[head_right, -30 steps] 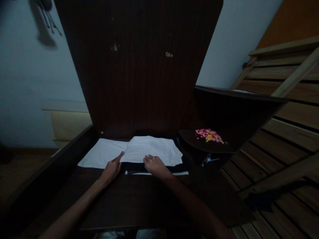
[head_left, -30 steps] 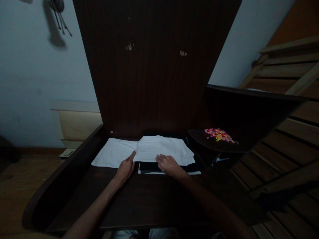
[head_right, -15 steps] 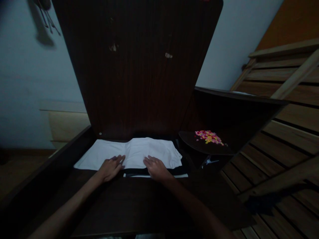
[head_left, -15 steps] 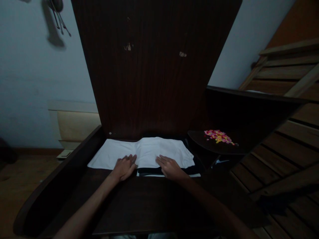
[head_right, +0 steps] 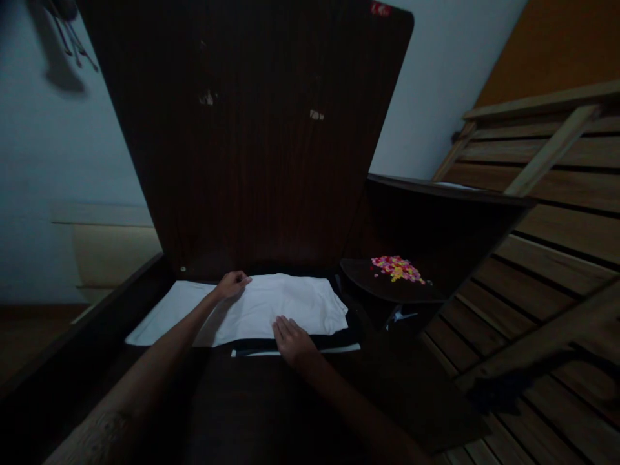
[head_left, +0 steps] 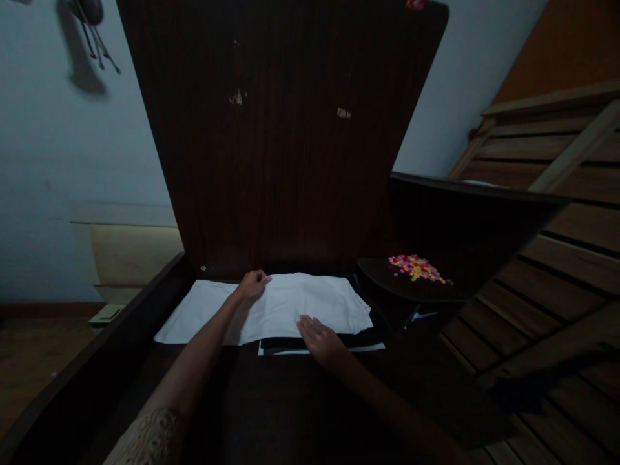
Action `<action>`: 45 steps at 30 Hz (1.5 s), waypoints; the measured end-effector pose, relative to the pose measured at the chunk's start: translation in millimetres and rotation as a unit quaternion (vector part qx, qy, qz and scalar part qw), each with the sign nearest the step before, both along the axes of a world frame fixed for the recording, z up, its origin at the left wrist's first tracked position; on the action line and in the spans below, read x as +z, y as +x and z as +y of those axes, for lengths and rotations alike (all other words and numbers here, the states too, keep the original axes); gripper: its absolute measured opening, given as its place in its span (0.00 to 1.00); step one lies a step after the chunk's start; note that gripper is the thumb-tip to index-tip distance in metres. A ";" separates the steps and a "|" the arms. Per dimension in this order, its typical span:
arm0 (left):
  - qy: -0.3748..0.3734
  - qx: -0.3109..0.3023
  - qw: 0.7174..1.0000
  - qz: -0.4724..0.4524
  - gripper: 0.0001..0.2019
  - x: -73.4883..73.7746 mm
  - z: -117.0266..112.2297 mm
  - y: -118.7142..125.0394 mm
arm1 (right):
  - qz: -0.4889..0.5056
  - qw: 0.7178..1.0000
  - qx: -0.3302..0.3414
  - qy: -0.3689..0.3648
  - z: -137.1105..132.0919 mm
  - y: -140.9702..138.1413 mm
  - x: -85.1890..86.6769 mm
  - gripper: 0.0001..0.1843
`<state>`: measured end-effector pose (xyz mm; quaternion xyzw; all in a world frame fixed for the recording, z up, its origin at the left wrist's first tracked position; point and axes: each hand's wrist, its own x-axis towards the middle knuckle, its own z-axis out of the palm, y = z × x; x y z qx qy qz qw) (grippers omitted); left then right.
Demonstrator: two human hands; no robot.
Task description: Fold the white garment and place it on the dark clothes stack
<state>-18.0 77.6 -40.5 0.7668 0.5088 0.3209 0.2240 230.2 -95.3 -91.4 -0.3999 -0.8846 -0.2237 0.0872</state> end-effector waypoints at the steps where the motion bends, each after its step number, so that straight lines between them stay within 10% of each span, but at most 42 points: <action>1: 0.005 0.014 1.000 -0.006 0.16 -2.0 0.2 0.6 | 0.005 1.000 0.006 0.007 -1.7 1.5 -2.9 0.25; 11: 0.177 0.114 0.977 -0.026 0.09 -5.5 -36.5 29.1 | 0.152 0.985 0.054 -0.068 -8.9 20.4 26.9 0.24; 19: 0.241 -0.167 0.945 0.146 0.24 -19.9 -96.3 74.7 | 0.222 0.964 -0.111 -0.097 37.4 77.7 48.5 0.24; 25: 0.212 -0.203 0.927 0.235 0.30 -39.5 -105.6 74.6 | 0.194 0.948 -0.151 -0.203 60.1 93.1 48.9 0.24; 34: 0.165 -0.205 0.939 0.222 0.30 -28.8 -107.1 74.0 | 0.162 0.940 -0.256 -0.157 98.4 78.8 83.5 0.21; 45: 0.188 -0.120 0.962 0.155 0.24 5.0 -84.7 113.2 | 0.093 0.954 -0.264 -0.109 83.8 71.2 99.6 0.19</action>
